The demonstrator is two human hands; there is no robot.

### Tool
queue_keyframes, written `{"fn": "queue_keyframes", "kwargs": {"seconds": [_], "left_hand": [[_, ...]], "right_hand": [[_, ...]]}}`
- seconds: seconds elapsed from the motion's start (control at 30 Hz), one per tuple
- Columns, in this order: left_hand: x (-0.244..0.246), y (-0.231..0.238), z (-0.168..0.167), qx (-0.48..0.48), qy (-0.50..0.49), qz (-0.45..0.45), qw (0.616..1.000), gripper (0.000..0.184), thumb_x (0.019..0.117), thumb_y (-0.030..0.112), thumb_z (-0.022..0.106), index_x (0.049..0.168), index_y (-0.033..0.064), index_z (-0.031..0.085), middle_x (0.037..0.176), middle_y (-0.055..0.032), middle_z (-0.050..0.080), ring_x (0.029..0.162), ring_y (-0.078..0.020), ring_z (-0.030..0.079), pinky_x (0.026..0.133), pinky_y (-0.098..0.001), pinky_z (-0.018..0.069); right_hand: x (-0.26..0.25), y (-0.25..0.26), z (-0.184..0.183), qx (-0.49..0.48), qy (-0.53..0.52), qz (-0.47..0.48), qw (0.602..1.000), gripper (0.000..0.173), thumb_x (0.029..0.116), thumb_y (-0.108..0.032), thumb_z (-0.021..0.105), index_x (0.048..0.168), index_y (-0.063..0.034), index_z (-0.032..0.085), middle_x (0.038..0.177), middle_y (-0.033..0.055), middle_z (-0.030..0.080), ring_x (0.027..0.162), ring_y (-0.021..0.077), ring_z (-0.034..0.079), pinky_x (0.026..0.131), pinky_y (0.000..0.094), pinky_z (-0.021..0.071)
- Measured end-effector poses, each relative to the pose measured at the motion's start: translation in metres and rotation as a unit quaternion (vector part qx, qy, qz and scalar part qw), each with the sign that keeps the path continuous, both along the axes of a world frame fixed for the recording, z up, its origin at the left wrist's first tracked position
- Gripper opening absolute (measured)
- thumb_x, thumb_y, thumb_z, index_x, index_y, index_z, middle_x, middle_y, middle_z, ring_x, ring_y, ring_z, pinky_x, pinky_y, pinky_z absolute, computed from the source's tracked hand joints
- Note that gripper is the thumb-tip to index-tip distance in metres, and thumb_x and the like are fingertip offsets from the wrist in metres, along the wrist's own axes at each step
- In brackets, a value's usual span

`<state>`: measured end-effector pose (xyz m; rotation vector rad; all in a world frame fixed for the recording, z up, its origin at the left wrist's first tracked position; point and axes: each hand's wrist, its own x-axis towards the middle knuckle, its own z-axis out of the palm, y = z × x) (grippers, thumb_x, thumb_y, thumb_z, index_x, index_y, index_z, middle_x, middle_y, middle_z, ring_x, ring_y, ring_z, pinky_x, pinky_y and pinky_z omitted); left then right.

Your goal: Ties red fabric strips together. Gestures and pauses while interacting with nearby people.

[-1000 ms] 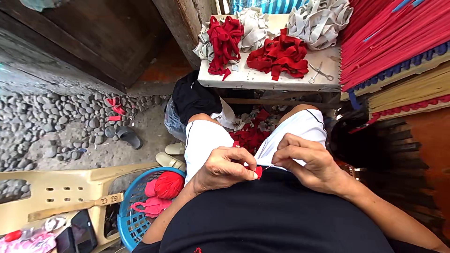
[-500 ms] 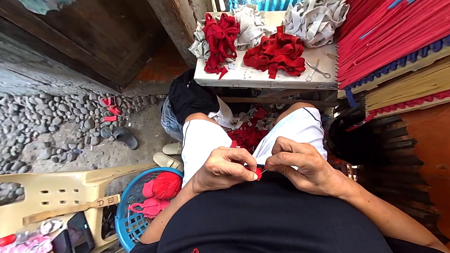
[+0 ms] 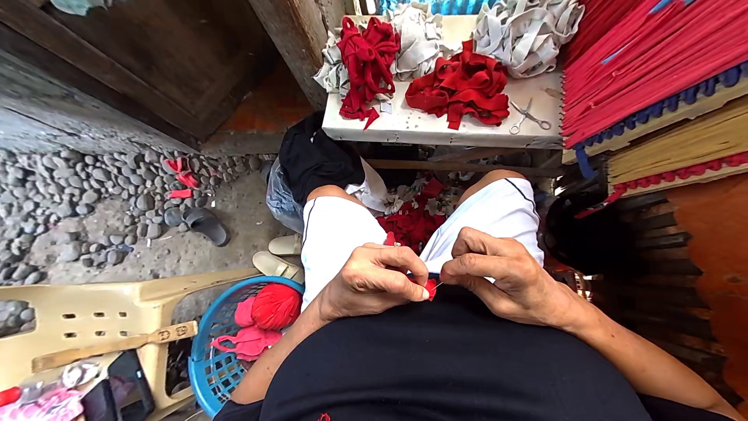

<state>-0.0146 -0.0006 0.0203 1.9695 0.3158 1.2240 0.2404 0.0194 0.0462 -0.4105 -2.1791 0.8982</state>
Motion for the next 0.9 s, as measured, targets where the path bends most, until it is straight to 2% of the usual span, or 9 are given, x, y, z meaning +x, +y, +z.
{"fn": "queue_keyframes", "kwargs": {"seconds": [0.3, 0.4, 0.5, 0.57, 0.7, 0.8, 0.9], "left_hand": [[0.001, 0.0, -0.001, -0.043, -0.013, -0.026, 0.999, 0.003, 0.0891, -0.003, 0.074, 0.089, 0.0003, 0.073, 0.094, -0.0111, 0.07, 0.087, -0.0094, 0.066, 0.077, -0.0218, 0.0556], [0.004, 0.0, -0.003, -0.09, -0.029, -0.045, 0.994, 0.003, 0.0883, -0.004, 0.075, 0.088, -0.0014, 0.073, 0.096, -0.0116, 0.073, 0.09, -0.0121, 0.069, 0.081, -0.0254, 0.0585], [0.006, -0.002, -0.002, -0.166, -0.032, -0.053, 0.984, 0.007, 0.0857, -0.003, 0.077, 0.089, -0.0013, 0.072, 0.095, -0.0086, 0.075, 0.091, -0.0126, 0.072, 0.083, -0.0276, 0.0607], [0.008, -0.005, -0.003, -0.259, -0.05, -0.054, 0.963, 0.011, 0.0836, -0.004, 0.078, 0.09, 0.0009, 0.071, 0.091, -0.007, 0.075, 0.088, -0.0121, 0.072, 0.08, -0.028, 0.0607], [0.016, -0.007, -0.006, -0.433, -0.122, -0.056, 0.891, 0.019, 0.0812, -0.007, 0.078, 0.088, 0.0075, 0.068, 0.084, -0.0067, 0.072, 0.077, -0.0109, 0.071, 0.07, -0.0263, 0.0598], [0.017, -0.007, -0.01, -0.482, -0.135, -0.072, 0.863, 0.02, 0.0819, -0.01, 0.075, 0.087, 0.0071, 0.066, 0.084, -0.0071, 0.071, 0.07, -0.0086, 0.067, 0.062, -0.0221, 0.0563], [0.016, -0.007, -0.01, -0.499, -0.12, -0.068, 0.855, 0.015, 0.0833, -0.009, 0.074, 0.087, 0.0052, 0.071, 0.085, -0.0067, 0.071, 0.058, -0.0026, 0.058, 0.05, -0.0157, 0.0461]], "right_hand": [[0.0, 0.0, -0.001, 0.003, -0.006, 0.002, 1.0, 0.014, 0.0966, -0.003, 0.063, 0.094, -0.0018, 0.077, 0.08, 0.0045, 0.057, 0.073, 0.0065, 0.054, 0.062, 0.0185, 0.0456], [0.0, 0.002, -0.001, -0.013, -0.007, 0.006, 1.0, 0.014, 0.0968, -0.003, 0.064, 0.094, -0.0012, 0.077, 0.08, 0.004, 0.057, 0.074, 0.0063, 0.054, 0.063, 0.0183, 0.0458], [0.001, 0.003, -0.004, -0.067, -0.002, 0.021, 0.998, 0.013, 0.0975, -0.004, 0.065, 0.093, 0.0003, 0.076, 0.081, 0.0031, 0.059, 0.076, 0.0051, 0.055, 0.067, 0.0171, 0.048], [0.001, 0.006, -0.009, -0.123, 0.003, 0.034, 0.992, 0.013, 0.0973, -0.006, 0.066, 0.091, 0.0004, 0.075, 0.081, 0.0017, 0.059, 0.077, 0.0049, 0.056, 0.069, 0.0177, 0.0492], [0.002, 0.009, -0.023, -0.247, 0.002, 0.041, 0.968, 0.011, 0.0957, -0.006, 0.067, 0.088, -0.0006, 0.073, 0.081, 0.0008, 0.063, 0.078, 0.0057, 0.059, 0.069, 0.0192, 0.0507], [0.001, 0.01, -0.033, -0.328, 0.006, 0.049, 0.943, 0.011, 0.0955, -0.006, 0.067, 0.087, -0.0011, 0.072, 0.082, 0.0011, 0.064, 0.076, 0.0063, 0.06, 0.068, 0.0202, 0.0518], [0.001, 0.01, -0.04, -0.388, 0.02, 0.063, 0.919, 0.01, 0.0962, -0.007, 0.067, 0.088, -0.002, 0.071, 0.083, -0.0001, 0.064, 0.073, 0.005, 0.06, 0.066, 0.0197, 0.0522]]}}
